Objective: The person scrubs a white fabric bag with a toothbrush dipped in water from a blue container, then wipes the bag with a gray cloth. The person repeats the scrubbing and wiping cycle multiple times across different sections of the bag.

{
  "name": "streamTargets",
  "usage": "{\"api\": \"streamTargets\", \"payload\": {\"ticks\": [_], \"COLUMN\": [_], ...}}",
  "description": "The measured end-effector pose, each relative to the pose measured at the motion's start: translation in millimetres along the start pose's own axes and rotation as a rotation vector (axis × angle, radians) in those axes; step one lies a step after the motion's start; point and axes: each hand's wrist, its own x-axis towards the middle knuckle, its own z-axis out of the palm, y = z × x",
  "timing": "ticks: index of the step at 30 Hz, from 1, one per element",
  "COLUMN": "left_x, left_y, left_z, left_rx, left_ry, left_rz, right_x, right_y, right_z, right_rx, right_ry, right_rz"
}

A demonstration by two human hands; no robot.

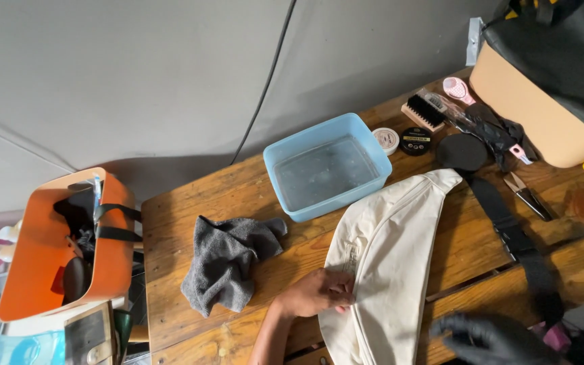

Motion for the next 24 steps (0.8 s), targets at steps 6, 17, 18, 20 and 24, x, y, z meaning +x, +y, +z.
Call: {"api": "streamTargets", "payload": {"ticks": [6, 17, 18, 20, 24], "left_x": [7, 2, 1, -2, -3], "left_y": [1, 5, 4, 9, 11], "left_z": [-4, -4, -5, -6, -6], "left_rx": [0.036, -0.026, 0.0, 0.047, 0.259], "left_ry": [-0.033, -0.076, -0.042, -0.015, 0.028], "left_rz": [-0.051, -0.041, -0.012, 0.003, 0.076], "right_x": [22, 218, 224, 217, 219], "right_y": [-119, -250, -254, -266, -252], "right_z": [-89, -133, -135, -139, -147], "right_rx": [-0.095, -0.609, -0.604, -0.653, -0.629], "right_ry": [0.341, 0.265, 0.275, 0.187, 0.238], "right_rz": [-0.404, -0.294, -0.295, -0.234, -0.295]}}
